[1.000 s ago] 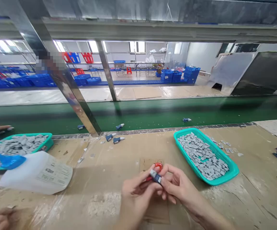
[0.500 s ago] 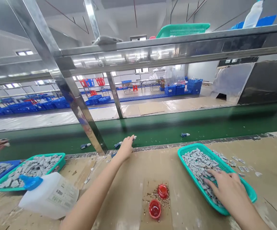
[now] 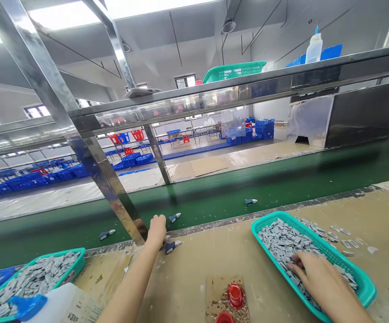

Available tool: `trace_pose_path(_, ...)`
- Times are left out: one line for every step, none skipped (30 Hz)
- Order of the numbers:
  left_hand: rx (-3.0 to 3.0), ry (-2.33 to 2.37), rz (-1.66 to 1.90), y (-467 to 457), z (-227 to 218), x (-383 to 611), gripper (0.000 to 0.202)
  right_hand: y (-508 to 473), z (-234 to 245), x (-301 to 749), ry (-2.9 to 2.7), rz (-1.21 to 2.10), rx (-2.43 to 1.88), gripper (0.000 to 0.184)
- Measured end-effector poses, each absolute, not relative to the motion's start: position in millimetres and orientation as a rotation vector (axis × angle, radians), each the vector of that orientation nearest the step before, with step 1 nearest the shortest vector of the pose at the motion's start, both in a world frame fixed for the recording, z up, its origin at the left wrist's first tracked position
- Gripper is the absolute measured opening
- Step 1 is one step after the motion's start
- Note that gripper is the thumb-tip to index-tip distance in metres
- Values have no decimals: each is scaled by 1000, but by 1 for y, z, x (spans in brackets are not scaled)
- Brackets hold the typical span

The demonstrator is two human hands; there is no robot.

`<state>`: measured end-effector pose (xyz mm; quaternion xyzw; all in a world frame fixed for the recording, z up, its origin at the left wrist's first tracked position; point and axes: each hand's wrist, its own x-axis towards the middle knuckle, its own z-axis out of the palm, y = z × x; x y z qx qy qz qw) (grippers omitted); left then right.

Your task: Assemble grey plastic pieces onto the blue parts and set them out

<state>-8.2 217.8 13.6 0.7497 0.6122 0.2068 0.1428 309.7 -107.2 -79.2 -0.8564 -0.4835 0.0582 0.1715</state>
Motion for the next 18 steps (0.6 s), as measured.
trace_pose_path(2125, 1712, 653, 212, 16, -6, 32, -107, -76, 308, -1356, 178, -2429, 16)
trace_pose_path(2081, 1646, 707, 203, 18, -4, 32, -106, -73, 306, -1342, 185, -2425, 15)
trace_pose_path(2031, 1568, 757, 191, 19, -3, 33, -107, -70, 304, -1333, 188, -2423, 16)
trace_pose_path(1974, 1479, 800, 176, 21, -2, 35, -108, -65, 303, -1327, 188, -2423, 19)
trace_pose_path(1911, 1384, 833, 159, 22, -2, 39, -110, -61, 301, -1321, 193, -2422, 22)
trace_pose_path(1846, 1293, 856, 139, 23, -4, 42, -112, -56, 299, -1299, 192, -2418, 24)
trace_pose_path(1790, 1213, 870, 118, 23, -6, 45, -114, -51, 298, -1263, 181, -2403, 24)
trace_pose_path(1717, 1142, 882, 96, 24, -9, 48, -115, -45, 296, -1219, 165, -2368, 25)
trace_pose_path(1613, 1078, 897, 75, 25, -12, 50, -117, -40, 294, -1175, 155, -2310, 25)
trace_pose_path(1479, 1022, 911, 55, 26, -15, 52, -117, -35, 292, -1134, 164, -2233, 24)
trace_pose_path(1328, 975, 929, 38, 26, -17, 54, -117, -31, 289, -1103, 200, -2142, 24)
trace_pose_path(1175, 935, 941, 23, 25, -19, 55, -117, -29, 286, -1083, 258, -2043, 25)
trace_pose_path(1042, 901, 947, 11, 24, -21, 55, -116, -27, 281, -1067, 328, -1944, 26)
trace_pose_path(948, 878, 951, 1, 22, -21, 54, -115, -26, 277, -1051, 399, -1853, 30)
trace_pose_path(906, 866, 955, -6, 20, -22, 50, -114, -26, 272, -1040, 465, -1770, 34)
trace_pose_path(882, 859, 965, -11, 16, -22, 46, -113, -27, 267, -1036, 523, -1699, 37)
trace_pose_path(870, 855, 976, -15, 12, -22, 43, -112, -28, 263, -1041, 578, -1643, 39)
trace_pose_path(866, 858, 987, -18, 7, -22, 40, -111, -28, 258, -1048, 629, -1601, 38)
